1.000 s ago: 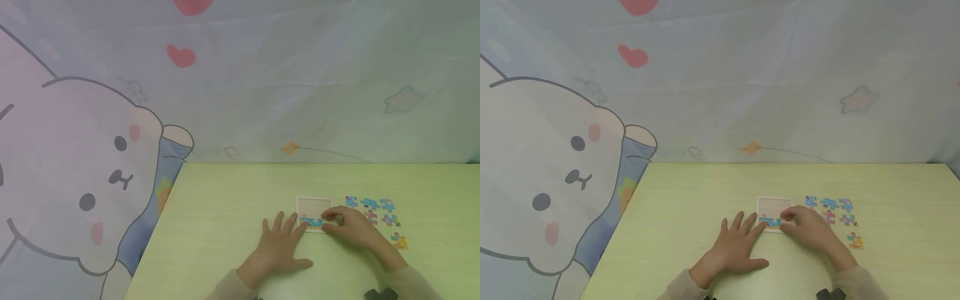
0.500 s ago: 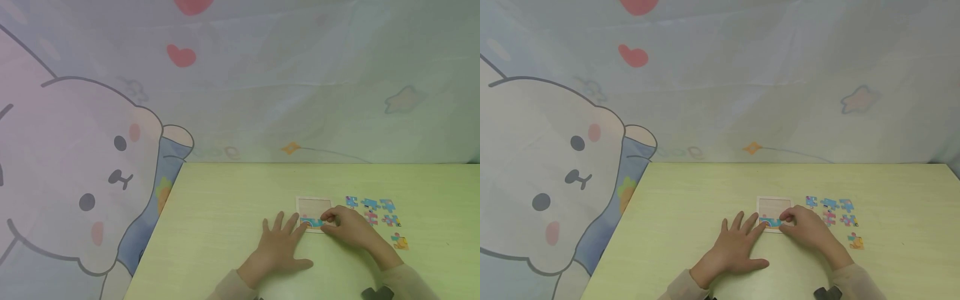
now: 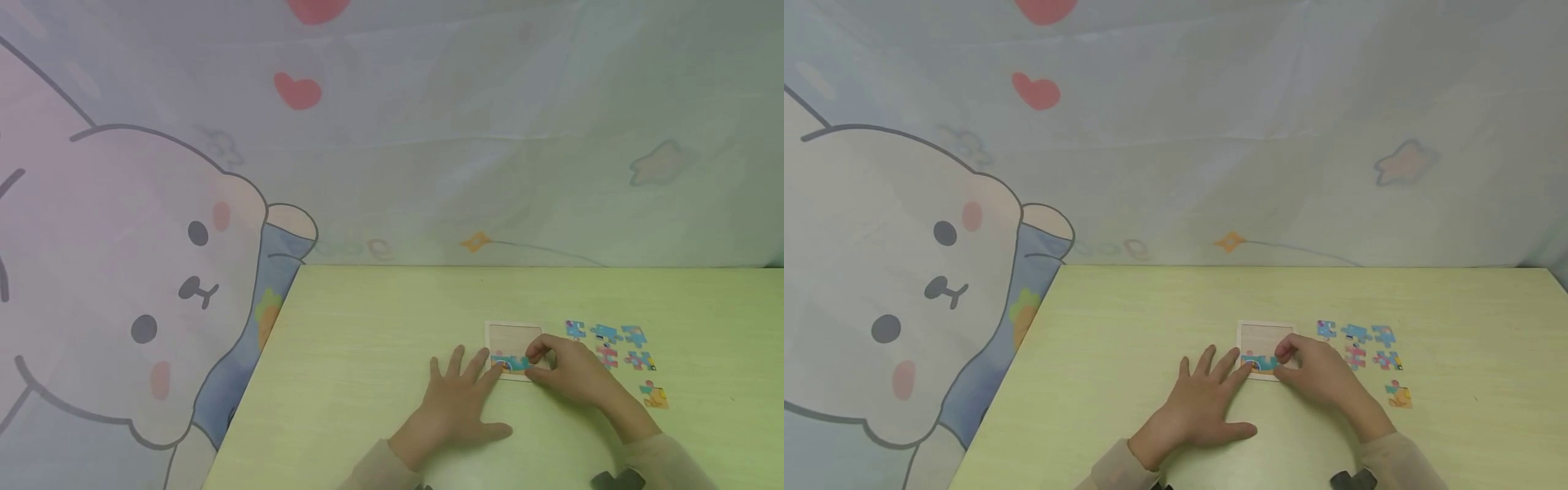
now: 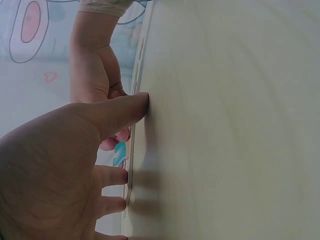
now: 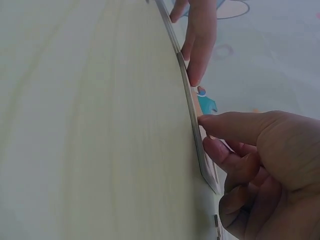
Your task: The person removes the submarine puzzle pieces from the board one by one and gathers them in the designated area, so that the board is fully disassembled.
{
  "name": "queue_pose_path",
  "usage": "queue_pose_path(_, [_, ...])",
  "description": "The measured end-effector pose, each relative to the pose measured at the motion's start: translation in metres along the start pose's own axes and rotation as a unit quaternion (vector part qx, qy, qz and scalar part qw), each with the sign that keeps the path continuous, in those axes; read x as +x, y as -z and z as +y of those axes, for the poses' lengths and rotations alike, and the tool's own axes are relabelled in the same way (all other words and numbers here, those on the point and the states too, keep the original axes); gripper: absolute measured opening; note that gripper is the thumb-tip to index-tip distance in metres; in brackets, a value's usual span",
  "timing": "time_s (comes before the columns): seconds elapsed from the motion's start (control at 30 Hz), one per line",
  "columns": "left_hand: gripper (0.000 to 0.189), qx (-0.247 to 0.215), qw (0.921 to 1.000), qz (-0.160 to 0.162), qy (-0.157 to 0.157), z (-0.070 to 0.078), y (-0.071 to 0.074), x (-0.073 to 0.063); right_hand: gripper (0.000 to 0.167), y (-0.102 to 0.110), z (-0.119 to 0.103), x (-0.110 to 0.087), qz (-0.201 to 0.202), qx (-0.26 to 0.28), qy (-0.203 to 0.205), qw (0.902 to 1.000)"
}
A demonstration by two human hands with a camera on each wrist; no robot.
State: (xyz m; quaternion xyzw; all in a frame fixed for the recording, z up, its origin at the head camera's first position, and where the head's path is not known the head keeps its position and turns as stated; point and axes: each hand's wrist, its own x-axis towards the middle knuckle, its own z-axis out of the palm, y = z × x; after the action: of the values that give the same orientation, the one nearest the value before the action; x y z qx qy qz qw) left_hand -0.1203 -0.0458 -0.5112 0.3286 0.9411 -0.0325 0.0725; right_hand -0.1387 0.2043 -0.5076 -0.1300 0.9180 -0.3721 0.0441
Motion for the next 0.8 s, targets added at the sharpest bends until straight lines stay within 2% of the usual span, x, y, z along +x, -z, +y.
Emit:
queue_pose_path(0.37, [0.094, 0.002, 1.0, -0.008, -0.004, -0.001, -0.001, 0.0, 0.011, -0.001, 0.004, -0.001, 0.005, 0.031, 0.009, 0.9995])
queue_pose_path(0.8, [0.093, 0.001, 1.0, -0.008, -0.002, 0.0, 0.002, 0.0, 0.011, 0.019, 0.019, -0.015, 0.026, 0.014, -0.012, 0.9995])
